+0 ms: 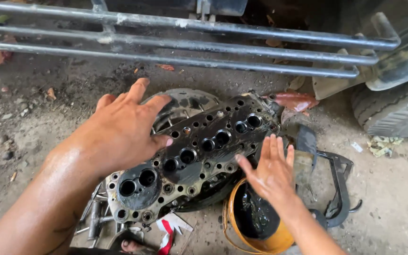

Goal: The person scrubs a metal engine cylinder head with a sponge and a scraper, dipping the sponge into a yellow bucket of liquid. The person works on the ground, cleaning the surface and the holes of the engine part.

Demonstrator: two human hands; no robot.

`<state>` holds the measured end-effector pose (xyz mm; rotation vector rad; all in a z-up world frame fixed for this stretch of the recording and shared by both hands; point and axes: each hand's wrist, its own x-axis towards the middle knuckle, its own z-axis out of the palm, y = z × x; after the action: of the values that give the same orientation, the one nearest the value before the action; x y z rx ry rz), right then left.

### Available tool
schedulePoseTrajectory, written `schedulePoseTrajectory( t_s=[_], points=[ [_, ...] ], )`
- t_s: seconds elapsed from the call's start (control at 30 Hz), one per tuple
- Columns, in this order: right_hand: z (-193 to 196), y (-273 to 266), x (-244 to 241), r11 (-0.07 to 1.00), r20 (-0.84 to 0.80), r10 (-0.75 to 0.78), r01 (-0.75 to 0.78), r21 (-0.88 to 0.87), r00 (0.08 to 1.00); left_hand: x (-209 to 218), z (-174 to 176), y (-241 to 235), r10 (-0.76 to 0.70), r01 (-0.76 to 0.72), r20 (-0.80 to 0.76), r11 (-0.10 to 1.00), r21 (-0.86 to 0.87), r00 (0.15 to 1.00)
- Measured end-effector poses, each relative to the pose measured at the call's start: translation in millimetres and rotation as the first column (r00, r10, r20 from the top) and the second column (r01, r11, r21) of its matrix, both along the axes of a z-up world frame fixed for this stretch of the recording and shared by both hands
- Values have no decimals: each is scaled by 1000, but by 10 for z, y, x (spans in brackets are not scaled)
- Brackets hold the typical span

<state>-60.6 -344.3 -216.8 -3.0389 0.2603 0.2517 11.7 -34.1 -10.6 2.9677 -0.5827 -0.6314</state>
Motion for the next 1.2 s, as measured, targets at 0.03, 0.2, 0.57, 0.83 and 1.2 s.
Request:
schedulePoseTrajectory(
  t_s=[0.03,0.2,0.57,0.83,1.2],
  points=[
    [36,115,-137,995,2,90,-90,-32,996,-18,-15,21,2,-2,15,1000,-10,1000],
    [408,95,-67,999,-108,40,-37,28,993,5,73,-39,51,-50,-28,999,19,998],
    [15,-256,-103,991,-24,68,-71,-111,997,-49,109,82,69,-69,-41,998,7,997],
    [427,3,-13,992,-50,111,-114,-60,993,-30,139,-27,49,-49,-12,999,-15,999],
    [57,953,-525,669,344,716,-458,-586,607,29,-49,17,33,-31,108,999,-19,994]
  ],
)
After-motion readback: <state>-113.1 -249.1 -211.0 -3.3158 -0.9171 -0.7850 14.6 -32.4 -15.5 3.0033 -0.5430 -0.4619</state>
